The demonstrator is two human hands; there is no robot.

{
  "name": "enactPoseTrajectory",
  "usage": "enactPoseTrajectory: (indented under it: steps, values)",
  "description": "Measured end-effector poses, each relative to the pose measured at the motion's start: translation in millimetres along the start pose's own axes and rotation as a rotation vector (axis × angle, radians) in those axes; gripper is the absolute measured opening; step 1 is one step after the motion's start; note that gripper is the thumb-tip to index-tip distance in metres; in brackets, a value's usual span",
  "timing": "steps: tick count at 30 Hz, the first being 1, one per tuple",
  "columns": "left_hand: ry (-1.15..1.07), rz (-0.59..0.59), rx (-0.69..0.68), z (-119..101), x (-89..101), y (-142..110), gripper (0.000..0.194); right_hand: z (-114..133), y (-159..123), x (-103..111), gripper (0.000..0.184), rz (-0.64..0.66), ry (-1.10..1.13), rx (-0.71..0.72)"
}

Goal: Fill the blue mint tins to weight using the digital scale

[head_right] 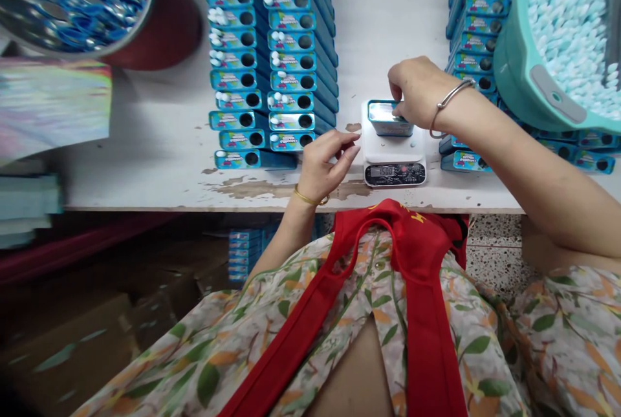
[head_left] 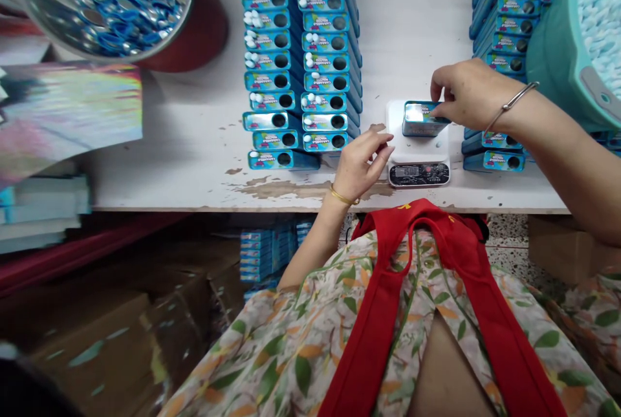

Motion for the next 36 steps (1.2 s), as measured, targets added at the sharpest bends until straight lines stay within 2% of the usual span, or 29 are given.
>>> enactPoseTrajectory:
  steps: [3,6,10,13,17,21,25,28,31,34,36]
  values:
    - [-0.001,0.002,0.016,-0.9,0.6,-1.3,0.032,-4.1,-5.6,2.1,0.018,-0.093,0.124,0.026]
    - [-0.009,0.0,0.027,-1.1,1.3,-3.5,0.032,-14.3,-19.3,5.8,0.012,-0.149,0.455,0.034]
    - [-0.006,0.011,0.035,0.2,0.0,-7.0,0.031,-28.8,-47.7,4.2,0.021,-0.116,1.105,-0.086]
    - [-0.004,0.03,0.021,-0.5,-6.2,-8.5,0.028,-38.9,-68.6,-9.2,0.019,-0.052,1.289,-0.147]
    - [0.021,0.089,-0.052,-7.7,-26.0,-4.5,0.026,-54.3,-85.4,-41.5,0.003,0.013,1.358,-0.192]
    - [0.15,0.236,-0.182,-17.8,-58.3,9.4,0.031,-65.6,-93.9,-66.3,0.015,0.049,1.439,-0.18]
    - [0.323,0.336,-0.202,-21.5,-91.8,25.0,0.041,-70.2,-100.1,-71.8,0.028,0.072,1.405,-0.166]
    - [0.441,0.339,-0.154,-19.8,-105.3,28.2,0.032,-67.4,-97.8,-66.8,0.026,-0.007,1.289,-0.112]
    - [0.43,0.277,-0.183,-20.8,-101.0,23.1,0.028,-56.4,-86.6,-54.1,0.019,-0.157,1.103,-0.044]
    - [0.276,0.123,-0.249,-29.0,-80.5,22.1,0.028,-42.1,-70.5,-35.8,0.011,-0.292,0.951,-0.034]
    - [0.177,0.029,-0.226,-36.0,-64.2,30.6,0.027,-34.9,-61.0,-24.2,0.012,-0.334,0.93,-0.034]
Point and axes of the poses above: each hand's wrist, its own y-axis towards the middle knuckle, its own x-axis out of the back of the hand, z = x × y, the point moved 1 cm from there along y, towards the middle knuckle, and after that the axes turned 4 degrees about z, right-handed, at the moved point
